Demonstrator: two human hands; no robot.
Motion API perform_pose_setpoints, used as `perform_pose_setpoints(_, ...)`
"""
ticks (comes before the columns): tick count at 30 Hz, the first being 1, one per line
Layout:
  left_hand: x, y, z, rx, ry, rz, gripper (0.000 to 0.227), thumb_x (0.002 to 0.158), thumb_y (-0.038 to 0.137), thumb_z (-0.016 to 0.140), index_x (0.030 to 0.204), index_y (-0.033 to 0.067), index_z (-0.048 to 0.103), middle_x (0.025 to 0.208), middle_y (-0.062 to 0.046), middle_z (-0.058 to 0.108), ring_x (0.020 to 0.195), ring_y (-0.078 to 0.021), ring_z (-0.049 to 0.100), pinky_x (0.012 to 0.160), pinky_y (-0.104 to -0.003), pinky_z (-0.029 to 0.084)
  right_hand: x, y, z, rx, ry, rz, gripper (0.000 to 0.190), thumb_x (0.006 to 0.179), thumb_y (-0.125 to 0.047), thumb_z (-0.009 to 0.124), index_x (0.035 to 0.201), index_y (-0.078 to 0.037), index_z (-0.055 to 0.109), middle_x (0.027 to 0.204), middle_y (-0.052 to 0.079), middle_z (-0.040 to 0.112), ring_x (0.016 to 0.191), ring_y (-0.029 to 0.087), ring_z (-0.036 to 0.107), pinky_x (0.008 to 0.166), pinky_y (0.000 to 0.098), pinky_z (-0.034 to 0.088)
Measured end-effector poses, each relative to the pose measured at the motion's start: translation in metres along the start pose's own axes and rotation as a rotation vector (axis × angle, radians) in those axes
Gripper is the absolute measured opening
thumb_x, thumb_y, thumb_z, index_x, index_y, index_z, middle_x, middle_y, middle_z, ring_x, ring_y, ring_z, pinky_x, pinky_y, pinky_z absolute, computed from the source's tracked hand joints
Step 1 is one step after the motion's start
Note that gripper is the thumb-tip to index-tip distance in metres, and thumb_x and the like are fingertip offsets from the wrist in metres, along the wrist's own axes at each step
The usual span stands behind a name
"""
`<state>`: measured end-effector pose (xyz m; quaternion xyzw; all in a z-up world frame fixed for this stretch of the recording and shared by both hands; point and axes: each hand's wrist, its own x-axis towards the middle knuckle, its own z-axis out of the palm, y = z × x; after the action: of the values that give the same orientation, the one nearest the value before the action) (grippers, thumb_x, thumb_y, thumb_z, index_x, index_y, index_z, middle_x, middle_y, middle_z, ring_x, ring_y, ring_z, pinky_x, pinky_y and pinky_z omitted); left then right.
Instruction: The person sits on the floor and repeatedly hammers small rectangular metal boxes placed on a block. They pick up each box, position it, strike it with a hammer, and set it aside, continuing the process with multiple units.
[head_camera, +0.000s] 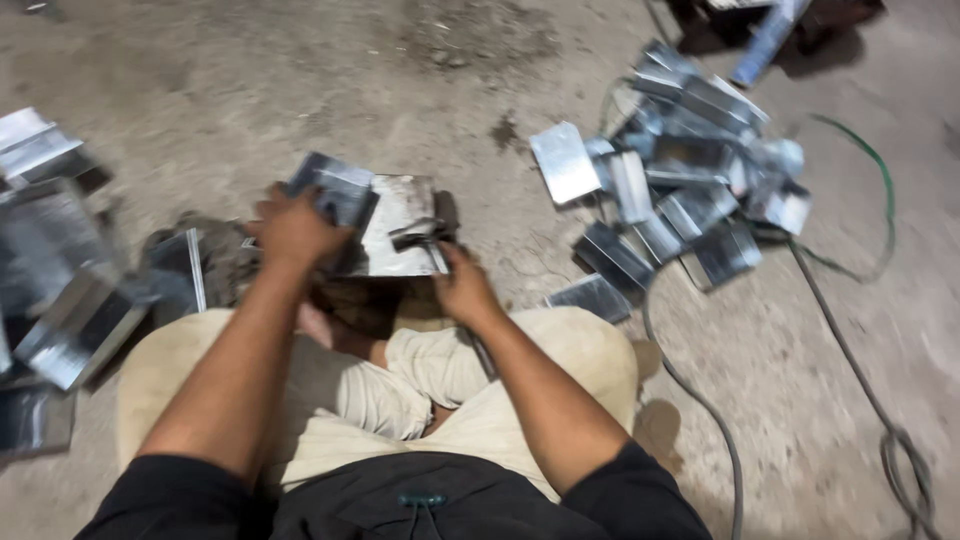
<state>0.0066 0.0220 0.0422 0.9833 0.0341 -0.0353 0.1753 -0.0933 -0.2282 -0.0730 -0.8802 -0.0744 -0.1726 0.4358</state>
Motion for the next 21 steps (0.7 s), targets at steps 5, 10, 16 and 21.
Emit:
perform_pose_setpoints(5,-0.005,0.064,-0.063,0.26,-0.259,0.517,0.08,0.059,0.048,0.091,0.134,0.0313,0.068,0.158,-0.013,0.041,0.14,-0.0401,0.044,0.109,-0.064,0.039,0.012,-0.021,0.009,-0.168,-0.344,0.408,0.05,0.099,-0.023,0.061,0.148,-0.016,0.054,0.109,0.027,0.074,0.099,0.041,0.072,0.093,0.046,0.057)
perform_pose_setpoints(10,-0.046,0.201,-0.079,0.631,-0.582,1.095,0.084,0.058,0.041,0.092,0.136,0.0336,0.062,0.162,-0.005,0.034,0.145,-0.0333,0.038,0.119,-0.057,0.03,0.016,-0.041,-0.008,-0.143,-0.335,0.442,0.054,0.096,-0.028,0.064,0.148,-0.014,0.057,0.134,0.022,0.067,0.124,0.038,0.061,0.109,0.0446,0.046)
perform_pose_setpoints(16,-0.077,0.302,-0.06,-0.126,0.379,1.487,0.089,0.078,0.046,0.08,0.16,0.026,0.051,0.173,-0.009,0.028,0.159,-0.0374,0.01,0.116,-0.072,-0.011,0.017,-0.042,-0.019,0.165,-0.233,0.124,0.065,0.092,-0.031,0.072,0.147,-0.003,0.051,0.156,0.018,0.05,0.148,0.031,0.043,0.12,0.0428,0.035)
perform_pose_setpoints(21,-0.074,0.23,-0.018,-0.214,0.251,1.328,0.074,0.088,0.045,0.08,0.154,0.0245,0.053,0.173,-0.005,0.027,0.162,-0.038,0.007,0.121,-0.075,-0.008,0.011,-0.012,-0.024,-0.108,-0.387,0.269,0.067,0.09,-0.038,0.073,0.146,-0.006,0.055,0.147,0.02,0.058,0.139,0.034,0.052,0.115,0.0432,0.04)
